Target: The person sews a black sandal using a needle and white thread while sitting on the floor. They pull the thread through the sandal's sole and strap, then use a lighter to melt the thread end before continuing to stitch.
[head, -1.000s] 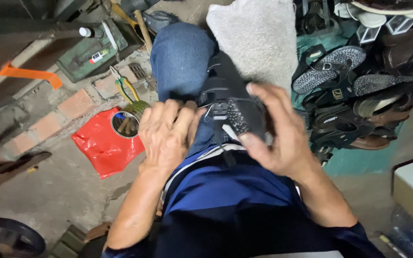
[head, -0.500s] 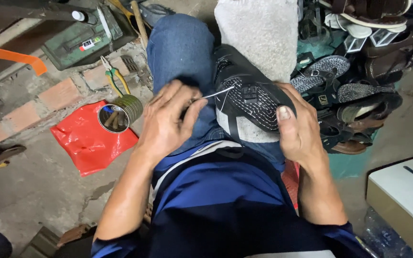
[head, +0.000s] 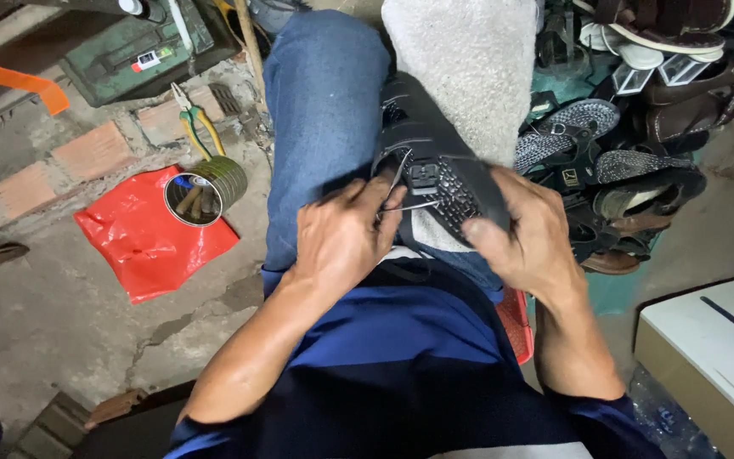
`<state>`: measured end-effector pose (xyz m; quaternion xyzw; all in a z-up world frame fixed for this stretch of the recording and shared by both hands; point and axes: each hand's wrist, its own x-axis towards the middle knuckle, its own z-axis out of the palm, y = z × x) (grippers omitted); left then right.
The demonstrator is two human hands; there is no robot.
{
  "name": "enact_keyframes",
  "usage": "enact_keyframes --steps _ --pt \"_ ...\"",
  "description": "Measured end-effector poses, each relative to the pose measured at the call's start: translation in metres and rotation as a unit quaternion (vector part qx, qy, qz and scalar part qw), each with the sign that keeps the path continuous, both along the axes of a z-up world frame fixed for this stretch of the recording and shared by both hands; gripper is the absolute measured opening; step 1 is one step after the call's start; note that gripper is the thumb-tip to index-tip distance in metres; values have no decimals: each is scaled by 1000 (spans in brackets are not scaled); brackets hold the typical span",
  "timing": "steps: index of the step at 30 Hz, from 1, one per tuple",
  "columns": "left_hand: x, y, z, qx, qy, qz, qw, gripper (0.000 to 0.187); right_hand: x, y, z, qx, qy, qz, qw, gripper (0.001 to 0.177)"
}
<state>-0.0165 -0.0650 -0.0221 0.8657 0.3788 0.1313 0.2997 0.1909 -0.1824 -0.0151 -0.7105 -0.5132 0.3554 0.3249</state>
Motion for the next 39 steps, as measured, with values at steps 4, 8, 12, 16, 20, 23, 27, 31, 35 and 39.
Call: enact_keyframes --steps 4,8,12,16,20,23,27,31,35,39 --pt "-7 11 -3 -104 -90 15 990 16 20 -15 -20 -1 139 -11 990 55" --pt "-22 2 -29 -126 -183 -15 975 9 56 -33 -30 107 222 -294 924 37" --pt "-6 4 -15 -108 -229 -66 965 12 53 -29 -36 152 168 -408 884 48" --pt "-9 5 -25 -157 -225 -57 960 14 29 -31 -16 82 15 -260 962 36" --pt "2 8 -10 -182 -235 -75 952 6 -15 -6 16 -42 -43 -30 998 82" --pt "-10 12 5 -202 -231 -53 950 14 -15 -10 9 -37 -45 -94 994 50" --pt "-38 21 30 -104 -21 14 994 34 3 -28 -20 -20 67 -180 981 32" --pt "-52 12 39 -103 -36 -42 993 27 -2 -11 -7 -17 141 -199 970 39" --pt "-36 -6 36 -44 -33 -129 990 40 -7 -7 -1 -23 136 -197 971 38" --pt "-7 -17 26 17 70 -120 990 54 -10 -10 0 -46 125 -216 967 41"
